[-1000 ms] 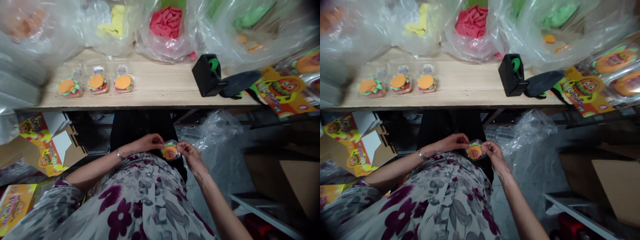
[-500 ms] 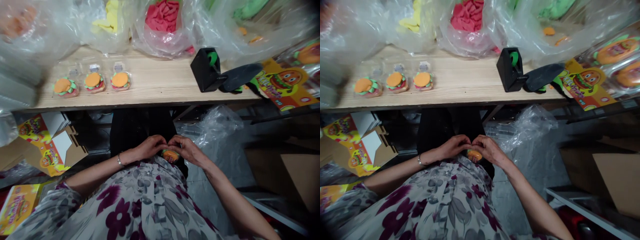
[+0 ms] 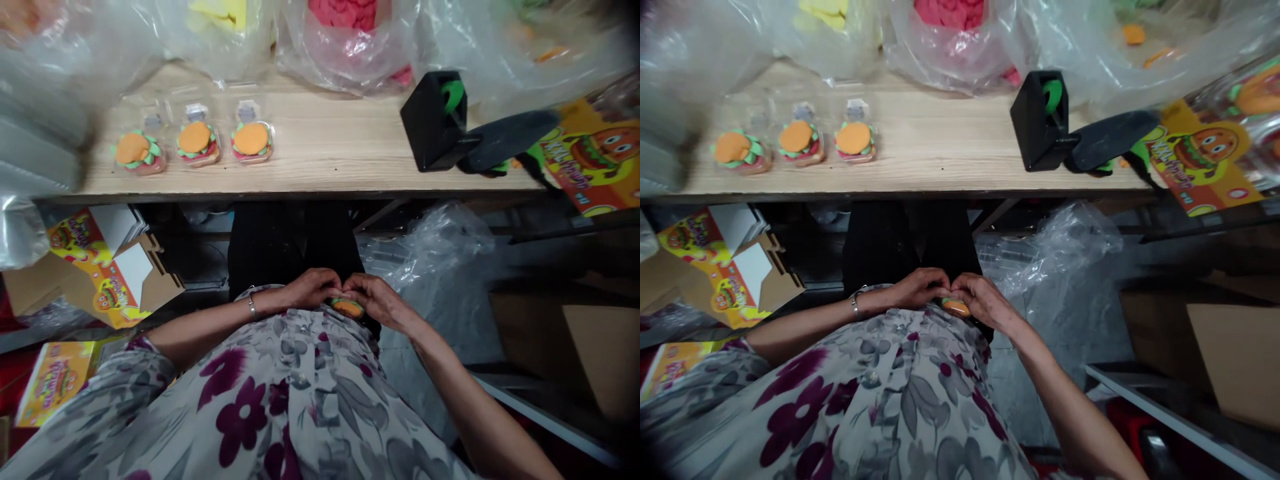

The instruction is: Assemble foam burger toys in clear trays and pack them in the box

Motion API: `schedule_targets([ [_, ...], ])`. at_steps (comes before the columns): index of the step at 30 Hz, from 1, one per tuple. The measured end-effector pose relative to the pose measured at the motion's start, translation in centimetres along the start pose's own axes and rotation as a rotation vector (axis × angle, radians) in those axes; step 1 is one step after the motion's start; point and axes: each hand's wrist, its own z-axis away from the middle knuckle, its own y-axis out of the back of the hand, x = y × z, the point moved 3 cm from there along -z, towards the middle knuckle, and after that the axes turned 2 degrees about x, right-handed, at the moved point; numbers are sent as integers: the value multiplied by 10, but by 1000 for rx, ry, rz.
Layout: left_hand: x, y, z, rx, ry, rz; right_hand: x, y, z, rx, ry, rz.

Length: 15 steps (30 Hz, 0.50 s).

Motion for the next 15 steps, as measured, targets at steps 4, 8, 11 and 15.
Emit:
schedule_targets([
  [4, -6, 5, 0, -79, 94, 235, 6, 6, -4, 34, -35, -59],
  [8, -10, 2, -2, -10, 106, 300, 0, 12, -1, 56, 19, 20],
  [11, -7, -2, -2, 81, 33, 149, -10, 9, 4, 83, 123, 189],
  [15, -6, -7, 0, 136, 1, 63, -19, 0, 11, 138, 218, 372],
])
